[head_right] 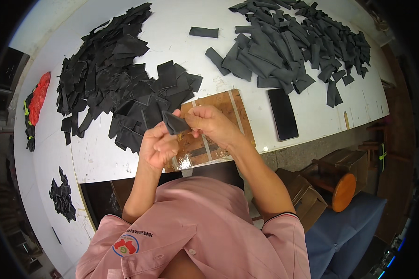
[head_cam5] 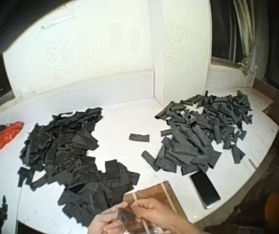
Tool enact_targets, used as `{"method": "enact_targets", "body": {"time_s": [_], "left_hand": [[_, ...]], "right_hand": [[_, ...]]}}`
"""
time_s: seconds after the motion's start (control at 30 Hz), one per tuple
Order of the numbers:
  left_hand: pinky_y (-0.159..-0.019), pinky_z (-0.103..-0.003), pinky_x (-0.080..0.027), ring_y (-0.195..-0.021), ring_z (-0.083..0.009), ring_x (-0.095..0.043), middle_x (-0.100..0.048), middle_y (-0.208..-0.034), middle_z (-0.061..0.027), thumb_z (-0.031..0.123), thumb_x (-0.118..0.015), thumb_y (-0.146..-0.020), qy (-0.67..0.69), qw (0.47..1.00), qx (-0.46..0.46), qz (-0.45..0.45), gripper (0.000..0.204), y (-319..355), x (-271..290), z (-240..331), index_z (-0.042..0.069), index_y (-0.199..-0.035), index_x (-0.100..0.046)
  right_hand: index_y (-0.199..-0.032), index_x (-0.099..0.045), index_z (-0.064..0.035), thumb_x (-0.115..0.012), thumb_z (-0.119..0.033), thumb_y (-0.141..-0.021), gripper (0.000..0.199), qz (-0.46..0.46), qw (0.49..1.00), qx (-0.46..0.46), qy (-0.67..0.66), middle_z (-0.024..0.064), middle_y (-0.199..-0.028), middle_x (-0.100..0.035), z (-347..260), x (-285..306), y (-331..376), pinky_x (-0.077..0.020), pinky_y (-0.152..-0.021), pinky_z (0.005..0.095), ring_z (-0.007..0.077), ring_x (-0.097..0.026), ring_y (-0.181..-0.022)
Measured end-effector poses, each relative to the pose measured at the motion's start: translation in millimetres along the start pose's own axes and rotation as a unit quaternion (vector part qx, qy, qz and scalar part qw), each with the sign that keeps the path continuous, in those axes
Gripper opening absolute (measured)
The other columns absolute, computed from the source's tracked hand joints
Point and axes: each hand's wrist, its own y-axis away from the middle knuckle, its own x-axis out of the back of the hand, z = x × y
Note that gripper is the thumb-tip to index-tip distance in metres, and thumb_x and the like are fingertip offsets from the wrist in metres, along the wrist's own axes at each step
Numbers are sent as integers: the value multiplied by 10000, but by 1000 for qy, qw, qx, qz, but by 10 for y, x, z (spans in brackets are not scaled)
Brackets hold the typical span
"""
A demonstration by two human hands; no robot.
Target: The person is assembling or preparing small black rubber components at a workbench.
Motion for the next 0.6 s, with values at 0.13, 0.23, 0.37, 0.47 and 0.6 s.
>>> {"method": "enact_targets", "body": {"time_s": [0.13,0.23,0.37,0.47,0.6], "left_hand": [[-546,-180,-412,-642,-52,-490,-562,-843,-38,68,-495,-830,-668,664,-327,73,287,89,-146,-96,7,-1111,-492],[-713,-211,-427,-801,-83,-519,-568,-918,-73,55,-529,-812,-686,637,-348,-47,279,127,-262,-55,3,-1086,-514],[-844,-318,-396,-914,-181,-529,-577,-958,-138,33,-567,-787,-651,640,-389,-120,159,102,-266,-54,-14,-939,-560],[-855,-356,-388,-952,-230,-528,-580,-958,-163,30,-568,-792,-519,716,-455,-106,50,211,-178,-103,1,-831,-558],[-856,-334,-386,-912,-205,-536,-578,-952,-158,60,-585,-791,-561,730,-380,-91,82,101,30,-19,1,-844,-563]], "right_hand": [[-795,-545,-34,-528,-207,-853,183,14,997,51,52,-15,-680,-504,12,44,26,-387,-555,185,64,-455,-587],[-782,-547,-14,-544,-213,-838,206,94,976,117,159,7,-691,-525,-130,-99,65,-394,-548,206,74,-470,-589],[-715,-532,-5,-610,-207,-757,221,165,800,381,433,57,-695,-532,-326,-283,177,-408,-524,267,141,-502,-622],[-635,-483,-1,-582,-250,-762,297,84,628,320,704,78,-683,-473,-527,-475,279,-409,-540,299,220,-493,-661],[-640,-486,7,-576,-254,-752,298,102,674,271,679,94,-655,-462,-191,-274,211,-410,-533,334,258,-488,-620]]}}
